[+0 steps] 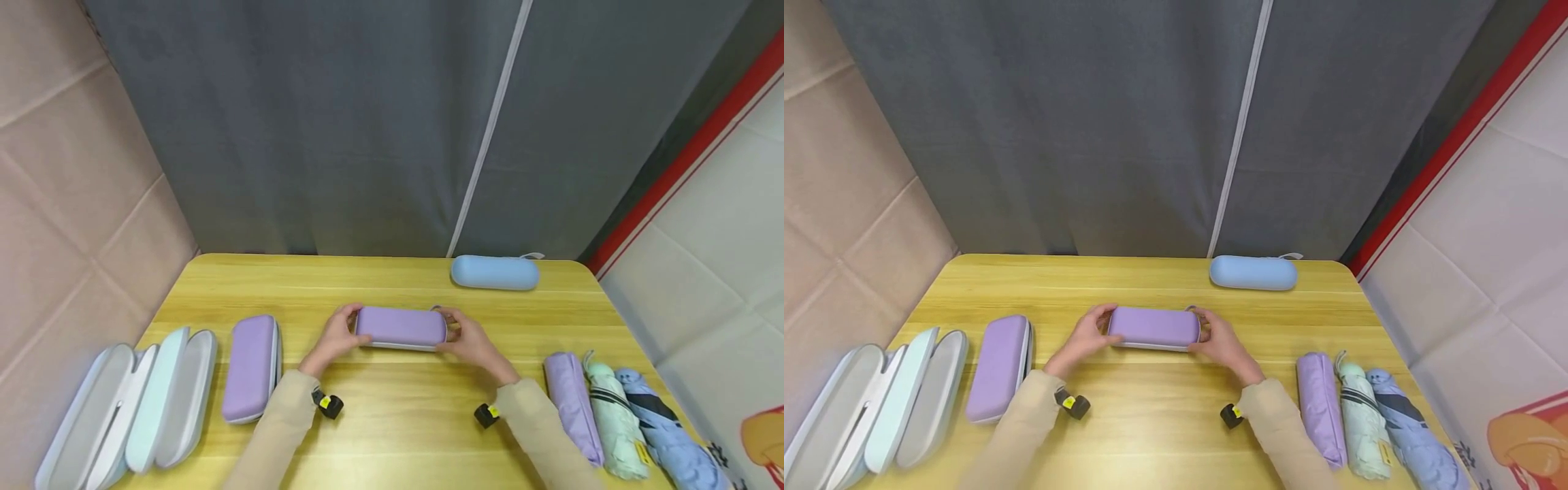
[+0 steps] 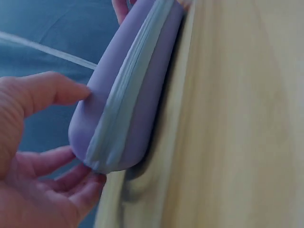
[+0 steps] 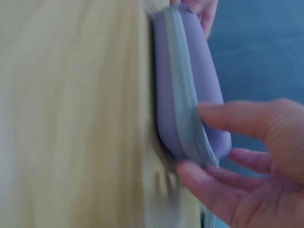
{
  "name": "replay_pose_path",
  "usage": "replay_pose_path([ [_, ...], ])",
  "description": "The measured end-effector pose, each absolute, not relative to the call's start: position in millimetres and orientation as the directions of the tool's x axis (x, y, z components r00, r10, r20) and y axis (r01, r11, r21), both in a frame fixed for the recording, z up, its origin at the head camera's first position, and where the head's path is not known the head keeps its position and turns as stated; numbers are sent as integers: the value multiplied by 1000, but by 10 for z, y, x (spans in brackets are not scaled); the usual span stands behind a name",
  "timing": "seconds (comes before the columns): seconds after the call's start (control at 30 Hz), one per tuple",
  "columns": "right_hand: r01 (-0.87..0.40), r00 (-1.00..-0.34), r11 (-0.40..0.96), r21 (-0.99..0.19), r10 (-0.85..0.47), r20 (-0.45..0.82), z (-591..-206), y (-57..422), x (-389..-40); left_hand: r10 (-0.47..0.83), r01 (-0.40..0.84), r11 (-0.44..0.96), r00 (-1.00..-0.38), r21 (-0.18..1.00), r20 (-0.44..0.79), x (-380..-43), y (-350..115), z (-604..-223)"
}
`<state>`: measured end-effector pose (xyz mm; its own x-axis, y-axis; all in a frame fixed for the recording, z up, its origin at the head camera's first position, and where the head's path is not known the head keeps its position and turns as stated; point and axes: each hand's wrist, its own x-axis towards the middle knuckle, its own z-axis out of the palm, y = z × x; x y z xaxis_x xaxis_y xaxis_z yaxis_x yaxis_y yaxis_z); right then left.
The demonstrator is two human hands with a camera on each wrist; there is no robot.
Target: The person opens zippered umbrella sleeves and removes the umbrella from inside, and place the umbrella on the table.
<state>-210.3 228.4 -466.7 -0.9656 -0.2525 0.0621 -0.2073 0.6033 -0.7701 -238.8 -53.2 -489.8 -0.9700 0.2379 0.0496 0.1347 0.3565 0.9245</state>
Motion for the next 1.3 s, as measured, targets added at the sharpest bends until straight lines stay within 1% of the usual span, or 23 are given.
replay_pose_path([
  [0.1, -137, -977, 567, -813, -212, 17, -4659, 2389, -2138, 316, 214, 390, -945, 896, 88, -2416, -562, -4853],
  [0.23, -92, -985, 565, -820, -174, -10, -4698, 2437, -2231, 362, 194, 363, -930, 912, 54, -2461, -612, -4864],
  [0.43, -74, -984, 596, -800, -174, -38, -4755, 2398, -2396, 378, 159, 329, -925, 931, 25, -2491, -626, -4915],
  [0.5, -78, -979, 608, -790, -197, -55, -4767, 2407, -2463, 383, 160, 325, -923, 932, 25, -2495, -618, -4927],
  [0.63, -83, -947, 580, -811, -300, -117, -4756, 2444, -2603, 378, 147, 330, -926, 933, 12, -2488, -615, -4934],
  [0.73, -28, -914, 532, -846, -357, -194, -4736, 2457, -2700, 370, 138, 330, -929, 934, 7, -2477, -622, -4931],
  [0.8, 16, -898, 519, -854, -368, -240, -4722, 2458, -2752, 366, 135, 332, -931, 934, 5, -2475, -626, -4931],
  [0.97, 40, -874, 546, -837, -386, -294, -4687, 2492, -2840, 359, 131, 342, -933, 931, 0, -2475, -623, -4929],
  [1.13, 52, -852, 566, -823, -404, -333, -4688, 2533, -2868, 366, 138, 336, -930, 932, 5, -2475, -629, -4940],
  [1.3, 34, -856, 529, -848, -423, -298, -4718, 2534, -2872, 361, 126, 323, -933, 938, 2, -2484, -629, -4947],
])
